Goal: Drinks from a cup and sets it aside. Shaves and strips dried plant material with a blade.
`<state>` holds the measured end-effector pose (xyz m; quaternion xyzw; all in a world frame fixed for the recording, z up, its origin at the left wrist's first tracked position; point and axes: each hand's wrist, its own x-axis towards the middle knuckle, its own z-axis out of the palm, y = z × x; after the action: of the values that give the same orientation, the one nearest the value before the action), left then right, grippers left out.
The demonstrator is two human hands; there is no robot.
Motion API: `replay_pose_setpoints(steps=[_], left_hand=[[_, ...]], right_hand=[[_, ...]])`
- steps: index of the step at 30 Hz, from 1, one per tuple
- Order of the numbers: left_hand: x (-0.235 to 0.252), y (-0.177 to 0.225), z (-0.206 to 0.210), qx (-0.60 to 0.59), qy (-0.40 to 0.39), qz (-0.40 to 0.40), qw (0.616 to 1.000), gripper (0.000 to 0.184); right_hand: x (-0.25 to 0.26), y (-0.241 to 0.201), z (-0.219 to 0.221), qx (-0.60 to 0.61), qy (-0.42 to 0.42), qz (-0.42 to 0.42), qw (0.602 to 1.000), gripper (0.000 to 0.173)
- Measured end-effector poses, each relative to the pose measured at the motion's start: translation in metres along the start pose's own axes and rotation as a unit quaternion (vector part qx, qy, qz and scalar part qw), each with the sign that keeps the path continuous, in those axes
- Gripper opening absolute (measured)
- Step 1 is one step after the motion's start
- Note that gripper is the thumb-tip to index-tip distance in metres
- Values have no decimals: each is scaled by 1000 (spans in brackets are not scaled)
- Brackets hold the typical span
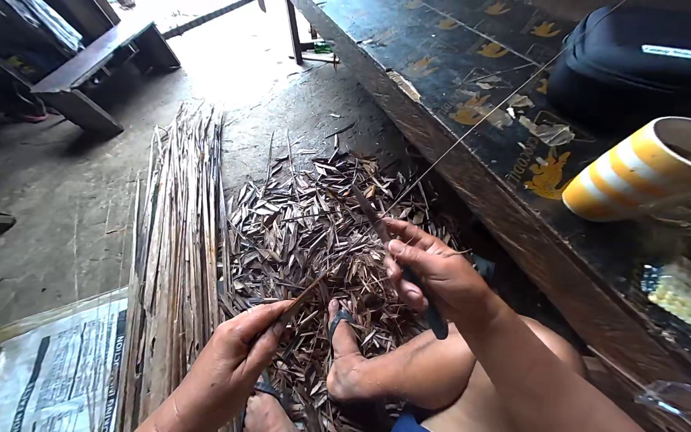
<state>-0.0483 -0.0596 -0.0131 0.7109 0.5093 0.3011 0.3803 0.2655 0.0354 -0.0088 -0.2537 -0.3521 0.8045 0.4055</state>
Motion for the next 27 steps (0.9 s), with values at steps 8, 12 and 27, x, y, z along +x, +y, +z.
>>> replay_pose_setpoints(steps=[8, 12, 27], left_hand=[[0, -2, -2, -15, 4, 16, 1000, 34], [0, -3, -3, -24, -2, 19, 1000, 34], [-7, -10, -22, 42, -31, 16, 999, 34]], right_hand=[[-1, 12, 7, 33, -71, 9, 997, 46], [-2, 2, 2, -4, -42, -13, 999, 45], [-3, -22, -20, 3, 34, -59, 998, 40]])
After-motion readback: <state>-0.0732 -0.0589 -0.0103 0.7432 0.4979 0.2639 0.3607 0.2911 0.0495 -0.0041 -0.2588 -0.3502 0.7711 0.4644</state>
